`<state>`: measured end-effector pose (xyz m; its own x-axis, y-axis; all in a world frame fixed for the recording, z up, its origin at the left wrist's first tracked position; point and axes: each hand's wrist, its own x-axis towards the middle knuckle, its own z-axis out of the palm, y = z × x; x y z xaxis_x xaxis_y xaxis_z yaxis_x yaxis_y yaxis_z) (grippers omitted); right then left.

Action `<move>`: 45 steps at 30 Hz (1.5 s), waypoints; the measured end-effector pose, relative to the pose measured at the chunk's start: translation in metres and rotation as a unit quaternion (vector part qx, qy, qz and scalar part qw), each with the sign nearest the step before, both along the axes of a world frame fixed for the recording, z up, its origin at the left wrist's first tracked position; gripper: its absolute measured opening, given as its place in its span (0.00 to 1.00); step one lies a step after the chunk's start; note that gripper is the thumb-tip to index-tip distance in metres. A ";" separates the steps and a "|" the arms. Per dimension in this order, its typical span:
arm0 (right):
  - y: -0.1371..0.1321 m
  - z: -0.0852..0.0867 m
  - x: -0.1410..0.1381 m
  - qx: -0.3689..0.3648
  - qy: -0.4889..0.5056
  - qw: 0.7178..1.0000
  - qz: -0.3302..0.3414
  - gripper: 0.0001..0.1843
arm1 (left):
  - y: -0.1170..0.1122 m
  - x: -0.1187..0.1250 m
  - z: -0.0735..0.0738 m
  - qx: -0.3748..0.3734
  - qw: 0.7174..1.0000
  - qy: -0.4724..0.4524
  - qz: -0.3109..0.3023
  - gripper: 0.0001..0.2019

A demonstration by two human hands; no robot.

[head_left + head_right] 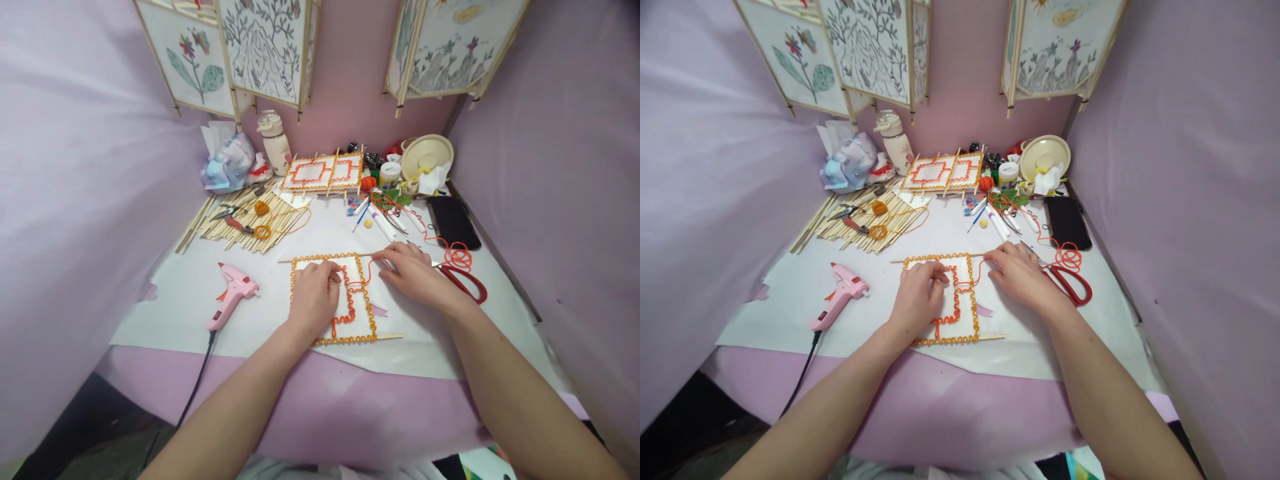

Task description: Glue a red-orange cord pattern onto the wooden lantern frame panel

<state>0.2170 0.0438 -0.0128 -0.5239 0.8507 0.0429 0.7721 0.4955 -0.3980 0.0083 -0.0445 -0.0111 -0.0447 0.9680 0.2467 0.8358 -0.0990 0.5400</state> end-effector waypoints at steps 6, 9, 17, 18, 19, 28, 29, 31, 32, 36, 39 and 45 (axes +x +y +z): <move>0.001 -0.005 -0.011 0.036 -0.046 0.998 -0.035 0.09 | 0.000 0.000 -0.001 0.002 1.000 -0.002 -0.003 0.14; -0.001 0.003 -0.009 0.025 -0.010 0.999 -0.032 0.10 | -0.003 0.001 0.003 0.008 1.000 -0.013 -0.002 0.14; -0.032 0.045 -0.010 -0.228 0.246 0.935 0.118 0.07 | -0.011 0.014 0.027 -0.169 0.910 -0.379 0.006 0.07; -0.036 0.045 -0.013 -0.254 0.248 0.924 0.142 0.07 | -0.010 0.015 0.028 -0.194 0.888 -0.417 0.009 0.09; -0.039 0.044 -0.015 -0.272 0.246 0.916 0.162 0.07 | -0.010 0.015 0.028 -0.213 0.871 -0.442 0.009 0.11; -0.036 0.039 -0.016 -0.258 0.217 0.904 0.263 0.08 | -0.005 0.005 0.016 -0.193 0.926 -0.324 -0.002 0.07; -0.033 0.039 -0.015 -0.229 0.217 0.916 0.249 0.08 | -0.006 0.004 0.016 -0.177 0.946 -0.271 0.004 0.09; -0.027 0.036 -0.013 -0.148 0.205 0.948 0.192 0.07 | -0.007 0.002 0.017 -0.150 0.975 -0.162 0.006 0.12; -0.024 0.033 -0.014 -0.104 0.194 0.961 0.165 0.06 | -0.007 0.002 0.018 -0.141 0.983 -0.118 0.002 0.13; -0.018 0.013 -0.019 0.004 0.157 0.974 0.166 0.11 | -0.008 0.001 0.019 -0.128 0.991 -0.017 -0.018 0.12; -0.018 0.003 -0.025 0.024 0.142 0.970 0.193 0.10 | -0.008 0.001 0.018 -0.123 0.992 0.019 -0.020 0.12; -0.022 -0.003 -0.033 0.048 0.114 0.974 0.189 0.06 | -0.007 0.001 0.016 -0.116 0.990 0.075 -0.008 0.11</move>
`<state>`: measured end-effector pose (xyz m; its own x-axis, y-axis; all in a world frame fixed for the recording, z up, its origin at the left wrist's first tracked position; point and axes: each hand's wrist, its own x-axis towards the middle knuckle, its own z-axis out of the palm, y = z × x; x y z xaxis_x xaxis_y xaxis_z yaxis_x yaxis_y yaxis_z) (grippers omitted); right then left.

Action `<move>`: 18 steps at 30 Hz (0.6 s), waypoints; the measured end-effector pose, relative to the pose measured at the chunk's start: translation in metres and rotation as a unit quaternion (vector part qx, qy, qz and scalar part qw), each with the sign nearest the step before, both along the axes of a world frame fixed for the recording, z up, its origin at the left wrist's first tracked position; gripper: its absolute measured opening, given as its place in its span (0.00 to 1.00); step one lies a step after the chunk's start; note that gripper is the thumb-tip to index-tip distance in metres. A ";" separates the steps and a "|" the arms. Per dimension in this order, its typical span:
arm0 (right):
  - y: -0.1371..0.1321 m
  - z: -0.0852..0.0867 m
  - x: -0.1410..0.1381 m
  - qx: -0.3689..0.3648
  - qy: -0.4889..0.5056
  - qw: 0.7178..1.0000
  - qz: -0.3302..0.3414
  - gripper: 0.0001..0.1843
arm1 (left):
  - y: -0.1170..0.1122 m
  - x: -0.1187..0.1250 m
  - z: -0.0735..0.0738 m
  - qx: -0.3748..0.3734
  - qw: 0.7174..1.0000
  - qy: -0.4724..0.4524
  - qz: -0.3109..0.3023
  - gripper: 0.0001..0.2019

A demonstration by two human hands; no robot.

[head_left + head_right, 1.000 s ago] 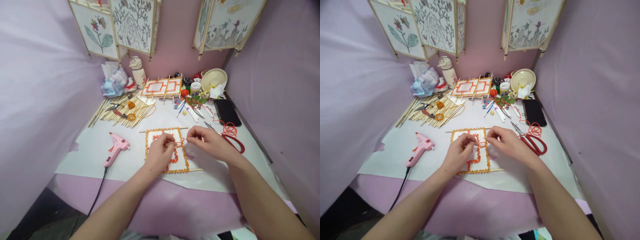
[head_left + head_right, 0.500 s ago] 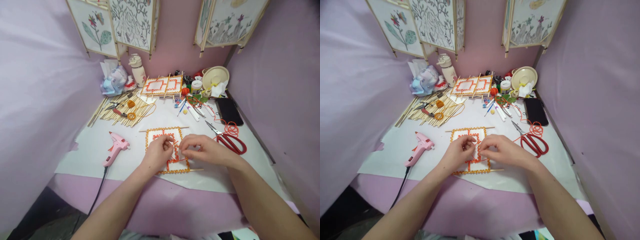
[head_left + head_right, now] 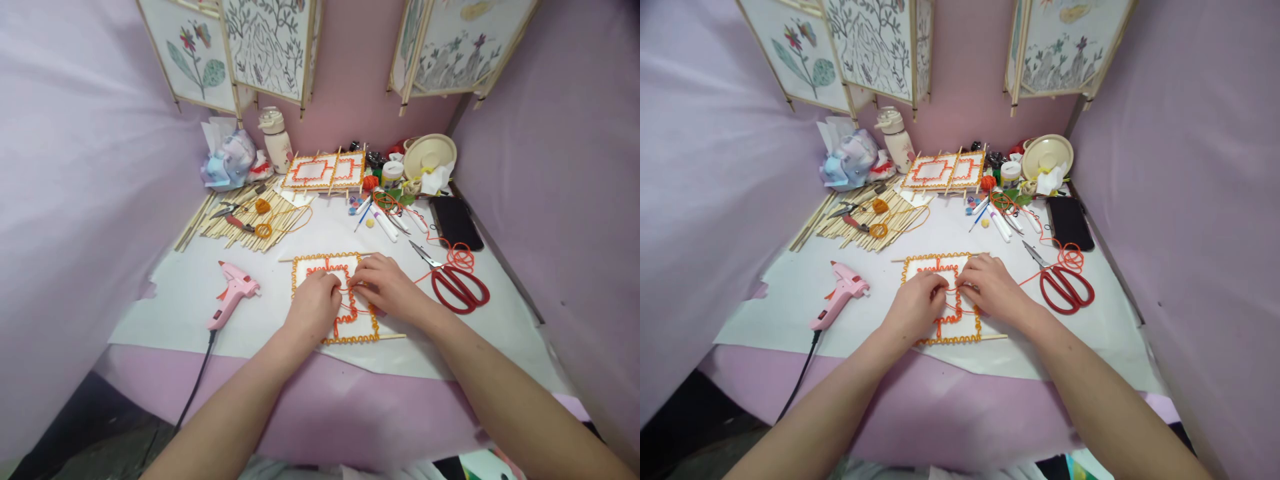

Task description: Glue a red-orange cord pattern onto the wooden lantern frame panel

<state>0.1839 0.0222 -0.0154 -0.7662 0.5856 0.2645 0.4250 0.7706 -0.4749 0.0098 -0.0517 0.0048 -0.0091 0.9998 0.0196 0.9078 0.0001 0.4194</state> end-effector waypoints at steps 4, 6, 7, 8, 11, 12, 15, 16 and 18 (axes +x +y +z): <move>-0.002 0.000 -0.003 0.009 -0.007 1.000 -0.011 0.06 | 0.001 0.000 -0.004 0.010 0.999 0.046 -0.003 0.11; -0.002 0.001 -0.004 0.010 -0.006 1.000 -0.017 0.06 | 0.000 -0.001 -0.006 0.008 0.998 0.068 -0.005 0.11; -0.002 0.001 -0.004 0.010 -0.005 1.000 -0.020 0.06 | 0.000 -0.001 -0.006 0.006 0.997 0.076 -0.006 0.11; -0.002 0.001 -0.004 0.010 -0.006 1.000 -0.022 0.06 | 0.000 -0.001 -0.007 0.006 0.997 0.082 -0.008 0.11; -0.002 0.001 -0.004 0.011 -0.009 1.000 -0.024 0.05 | -0.003 -0.001 -0.007 0.037 0.997 0.060 -0.023 0.14; -0.002 0.001 -0.004 0.012 -0.009 1.000 -0.024 0.05 | -0.003 0.000 -0.006 0.055 0.997 0.039 -0.028 0.15; -0.003 0.002 -0.004 0.014 -0.010 1.000 -0.023 0.04 | -0.004 0.003 -0.004 0.091 0.995 -0.024 -0.034 0.16; -0.003 0.002 -0.004 0.014 -0.010 1.000 -0.023 0.04 | -0.003 0.004 -0.003 0.088 0.995 -0.036 -0.032 0.14; -0.003 0.002 -0.004 0.013 -0.011 1.000 -0.023 0.04 | -0.001 0.005 -0.004 0.068 0.996 -0.045 -0.025 0.10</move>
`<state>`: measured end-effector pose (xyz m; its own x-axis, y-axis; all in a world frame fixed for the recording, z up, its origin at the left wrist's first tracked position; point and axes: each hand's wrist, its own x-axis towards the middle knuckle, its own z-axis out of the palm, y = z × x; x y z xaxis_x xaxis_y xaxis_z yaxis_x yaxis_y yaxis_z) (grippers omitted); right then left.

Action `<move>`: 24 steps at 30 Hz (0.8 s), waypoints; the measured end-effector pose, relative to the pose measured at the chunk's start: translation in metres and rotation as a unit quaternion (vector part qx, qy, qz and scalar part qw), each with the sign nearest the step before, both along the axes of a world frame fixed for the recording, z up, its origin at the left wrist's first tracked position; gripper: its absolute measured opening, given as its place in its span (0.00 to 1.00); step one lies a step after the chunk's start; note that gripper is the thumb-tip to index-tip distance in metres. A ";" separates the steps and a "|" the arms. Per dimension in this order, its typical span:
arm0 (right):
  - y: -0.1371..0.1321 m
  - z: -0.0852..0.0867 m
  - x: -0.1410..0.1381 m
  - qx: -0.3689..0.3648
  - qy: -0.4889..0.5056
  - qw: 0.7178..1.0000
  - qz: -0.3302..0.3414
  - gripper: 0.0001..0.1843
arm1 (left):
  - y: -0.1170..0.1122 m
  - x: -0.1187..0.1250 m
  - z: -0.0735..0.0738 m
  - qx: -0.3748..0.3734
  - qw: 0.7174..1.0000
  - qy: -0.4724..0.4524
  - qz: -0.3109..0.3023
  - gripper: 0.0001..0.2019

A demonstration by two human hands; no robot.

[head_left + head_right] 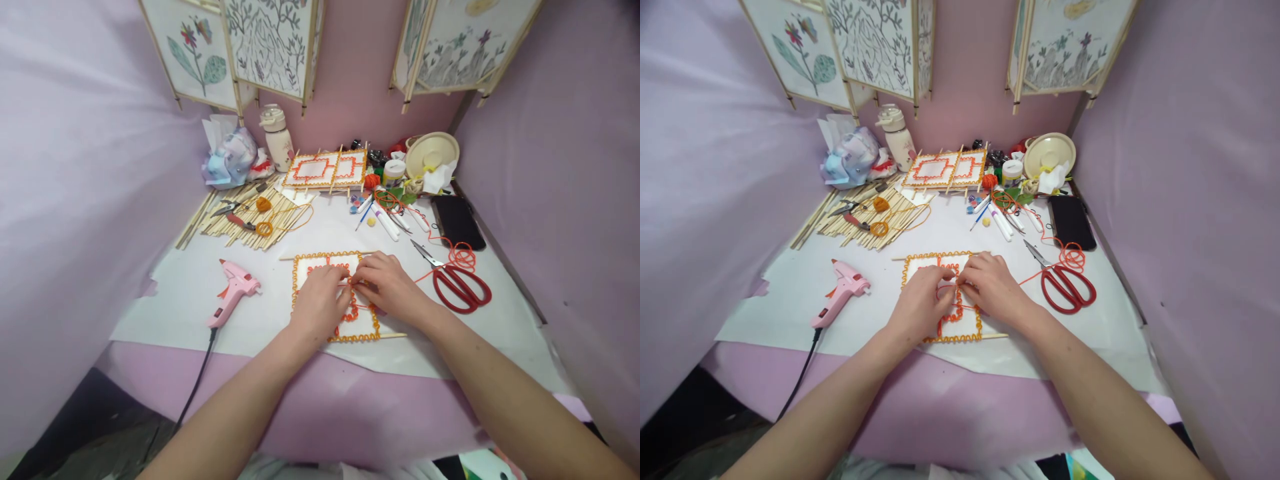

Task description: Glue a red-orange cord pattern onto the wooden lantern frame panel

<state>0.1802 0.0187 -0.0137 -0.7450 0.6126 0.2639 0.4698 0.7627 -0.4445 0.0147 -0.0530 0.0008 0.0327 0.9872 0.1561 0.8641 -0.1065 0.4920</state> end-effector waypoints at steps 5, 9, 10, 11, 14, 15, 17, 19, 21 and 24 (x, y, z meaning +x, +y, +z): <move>0.000 0.002 0.002 -0.003 0.002 1.000 -0.002 0.05 | 0.004 0.000 -0.005 -0.032 0.999 -0.009 0.005 0.06; 0.000 0.006 0.007 0.004 0.015 1.000 -0.015 0.08 | 0.004 -0.001 -0.008 -0.015 1.000 -0.011 -0.005 0.06; 0.000 0.006 0.007 0.005 0.015 1.000 -0.016 0.09 | 0.004 -0.001 -0.009 -0.012 1.000 -0.009 -0.009 0.07; 0.000 0.007 0.008 0.008 0.015 1.000 -0.014 0.09 | 0.003 -0.002 -0.009 -0.010 1.000 -0.006 -0.012 0.07; -0.001 0.006 0.008 0.013 0.008 1.000 -0.001 0.10 | 0.003 -0.001 -0.009 -0.009 1.000 0.002 -0.011 0.08; -0.001 0.006 0.008 0.015 0.005 1.000 0.004 0.10 | 0.003 -0.001 -0.009 -0.010 1.000 0.004 -0.009 0.08; -0.001 0.005 0.008 0.017 -0.001 1.000 0.010 0.11 | 0.003 0.000 -0.009 -0.011 1.000 0.009 -0.004 0.08; -0.001 0.004 0.007 0.020 -0.006 1.000 0.012 0.10 | 0.003 0.000 -0.009 -0.011 1.000 0.015 0.000 0.08; -0.001 0.004 0.007 0.022 -0.011 1.000 0.010 0.10 | 0.003 0.000 -0.010 -0.010 1.000 0.022 0.000 0.07; -0.001 0.003 0.007 0.020 -0.017 1.000 0.008 0.09 | 0.002 0.001 -0.011 -0.007 0.999 0.032 -0.005 0.07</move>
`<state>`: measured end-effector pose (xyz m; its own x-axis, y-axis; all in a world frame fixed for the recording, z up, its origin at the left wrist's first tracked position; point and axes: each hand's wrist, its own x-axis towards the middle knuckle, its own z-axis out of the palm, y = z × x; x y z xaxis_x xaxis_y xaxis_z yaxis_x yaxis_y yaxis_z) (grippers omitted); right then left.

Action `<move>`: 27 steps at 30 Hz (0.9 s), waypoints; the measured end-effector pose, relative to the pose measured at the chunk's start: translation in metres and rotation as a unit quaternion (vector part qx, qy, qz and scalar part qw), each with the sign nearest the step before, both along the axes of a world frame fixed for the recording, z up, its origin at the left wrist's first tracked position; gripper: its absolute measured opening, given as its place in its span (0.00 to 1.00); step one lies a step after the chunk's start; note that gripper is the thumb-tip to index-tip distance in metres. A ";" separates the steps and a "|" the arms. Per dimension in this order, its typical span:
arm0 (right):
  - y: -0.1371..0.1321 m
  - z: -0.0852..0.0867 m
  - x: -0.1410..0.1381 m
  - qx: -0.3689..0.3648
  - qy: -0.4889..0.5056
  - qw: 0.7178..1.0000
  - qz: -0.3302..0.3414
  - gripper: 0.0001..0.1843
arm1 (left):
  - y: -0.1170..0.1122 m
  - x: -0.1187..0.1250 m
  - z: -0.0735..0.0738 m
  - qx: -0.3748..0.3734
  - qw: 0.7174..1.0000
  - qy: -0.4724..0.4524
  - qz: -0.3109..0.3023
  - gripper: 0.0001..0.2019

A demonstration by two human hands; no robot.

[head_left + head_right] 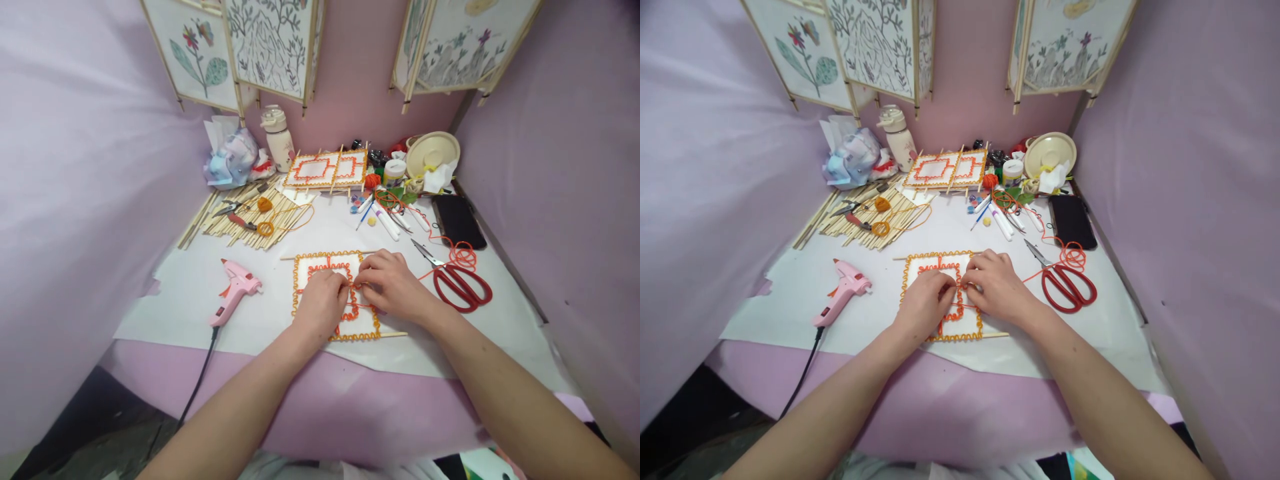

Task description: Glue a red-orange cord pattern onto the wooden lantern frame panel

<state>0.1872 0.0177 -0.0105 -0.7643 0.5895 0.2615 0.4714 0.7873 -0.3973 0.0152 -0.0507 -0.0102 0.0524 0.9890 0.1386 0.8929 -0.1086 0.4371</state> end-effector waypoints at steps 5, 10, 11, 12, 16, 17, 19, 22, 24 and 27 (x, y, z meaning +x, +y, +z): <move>0.000 0.000 0.000 -0.004 -0.009 1.000 -0.003 0.09 | 0.000 0.001 -0.001 0.006 1.000 0.024 -0.007 0.08; 0.000 -0.002 0.000 -0.008 -0.009 1.000 -0.002 0.10 | 0.001 0.002 0.000 0.001 0.999 0.044 -0.015 0.09; 0.000 -0.002 0.000 -0.008 -0.008 1.000 -0.002 0.10 | 0.001 0.002 -0.001 0.001 0.999 0.046 -0.015 0.09; 0.000 -0.002 -0.001 -0.009 -0.008 1.000 -0.002 0.10 | 0.001 0.002 -0.001 0.001 0.999 0.049 -0.015 0.09; 0.000 -0.002 0.000 -0.009 -0.003 1.000 -0.007 0.10 | 0.000 0.003 -0.002 0.005 0.999 0.051 -0.009 0.09; 0.000 -0.002 0.000 -0.007 0.001 1.000 -0.011 0.10 | -0.001 0.003 -0.002 0.006 0.999 0.050 -0.007 0.09; 0.000 -0.001 0.000 -0.003 0.009 1.000 -0.020 0.09 | -0.001 0.004 -0.002 0.007 0.999 0.047 -0.004 0.09; 0.000 -0.001 0.000 -0.001 0.016 1.000 -0.023 0.09 | -0.001 0.003 -0.002 0.007 0.999 0.045 -0.003 0.08; 0.000 -0.002 -0.001 -0.003 0.017 1.000 -0.017 0.09 | -0.001 0.003 -0.003 0.008 0.999 0.046 -0.003 0.08; 0.000 -0.004 -0.002 -0.007 0.012 1.000 -0.013 0.10 | 0.000 0.003 -0.004 0.011 0.999 0.047 0.000 0.08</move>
<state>0.1856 0.0174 -0.0144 -0.7418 0.6134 0.2712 0.4818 0.7687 -0.4207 0.0185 -0.0509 -0.0138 0.0662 0.9857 0.1549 0.9298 -0.1173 0.3489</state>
